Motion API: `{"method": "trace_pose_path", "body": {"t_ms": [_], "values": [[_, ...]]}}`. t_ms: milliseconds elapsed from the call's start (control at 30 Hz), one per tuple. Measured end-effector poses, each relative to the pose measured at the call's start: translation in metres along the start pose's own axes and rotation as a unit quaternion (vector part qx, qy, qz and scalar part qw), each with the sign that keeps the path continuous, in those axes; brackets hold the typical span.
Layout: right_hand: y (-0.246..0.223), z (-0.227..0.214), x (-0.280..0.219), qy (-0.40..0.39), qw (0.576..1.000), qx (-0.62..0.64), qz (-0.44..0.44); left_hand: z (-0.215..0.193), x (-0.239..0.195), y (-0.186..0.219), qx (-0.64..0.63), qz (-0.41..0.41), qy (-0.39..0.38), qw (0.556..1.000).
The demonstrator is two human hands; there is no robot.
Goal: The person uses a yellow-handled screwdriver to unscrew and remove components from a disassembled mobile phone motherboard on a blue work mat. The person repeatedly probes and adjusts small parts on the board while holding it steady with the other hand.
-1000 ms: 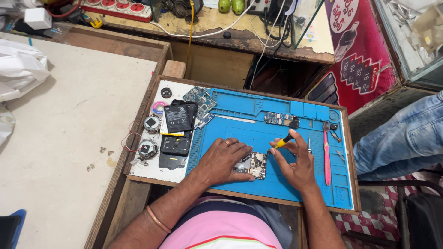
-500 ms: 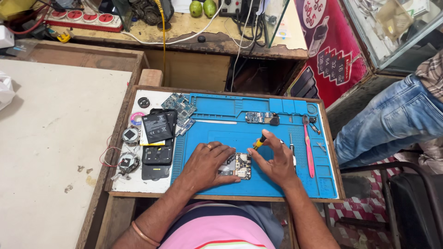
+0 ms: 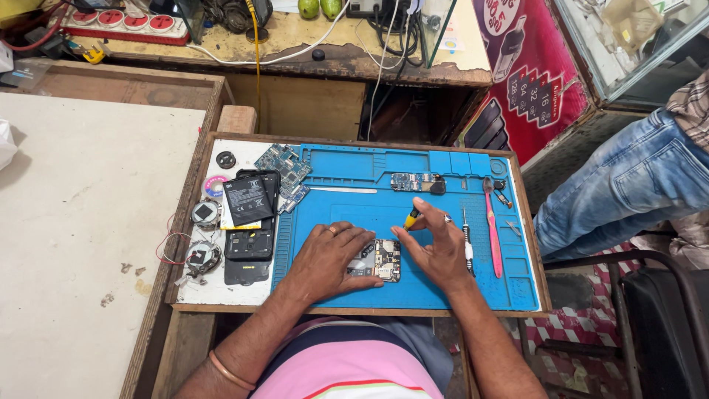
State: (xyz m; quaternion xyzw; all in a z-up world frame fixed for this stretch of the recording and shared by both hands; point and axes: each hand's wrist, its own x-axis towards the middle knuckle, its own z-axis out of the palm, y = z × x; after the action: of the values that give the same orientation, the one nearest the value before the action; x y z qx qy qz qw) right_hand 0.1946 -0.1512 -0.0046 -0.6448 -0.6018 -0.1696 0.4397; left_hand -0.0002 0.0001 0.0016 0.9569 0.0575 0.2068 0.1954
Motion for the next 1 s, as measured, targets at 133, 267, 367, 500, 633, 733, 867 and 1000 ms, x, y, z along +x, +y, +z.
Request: {"method": "trace_pose_path", "body": {"t_ms": [133,267,367,500,633,733,867,1000], "values": [[0.002,0.003,-0.001,0.03,0.999,-0.031,-0.033,0.0,0.0,0.0,0.003,0.0,0.001,1.0],[0.003,0.004,-0.001,0.034,0.998,-0.037,-0.028,0.002,0.0,-0.001,0.002,-0.001,-0.001,1.0],[0.0,0.0,-0.001,0.021,0.999,-0.03,-0.017,0.002,0.0,-0.001,0.003,0.003,0.003,1.0],[-0.003,-0.011,-0.005,-0.032,0.998,0.058,0.018,0.003,0.0,-0.003,0.002,0.004,0.001,1.0],[-0.001,-0.01,-0.006,-0.041,0.996,0.066,0.051,0.005,-0.002,-0.003,-0.001,0.003,0.01,1.0],[-0.003,-0.005,-0.002,-0.021,0.999,0.028,0.02,0.002,0.0,-0.002,0.001,0.006,0.012,1.0],[-0.007,-0.002,0.001,-0.004,1.0,0.008,-0.016,0.0,0.0,-0.001,0.002,0.007,0.01,1.0],[-0.008,-0.003,0.003,0.005,1.0,0.001,-0.03,0.001,0.0,0.0,0.005,0.006,0.014,1.0]]}}
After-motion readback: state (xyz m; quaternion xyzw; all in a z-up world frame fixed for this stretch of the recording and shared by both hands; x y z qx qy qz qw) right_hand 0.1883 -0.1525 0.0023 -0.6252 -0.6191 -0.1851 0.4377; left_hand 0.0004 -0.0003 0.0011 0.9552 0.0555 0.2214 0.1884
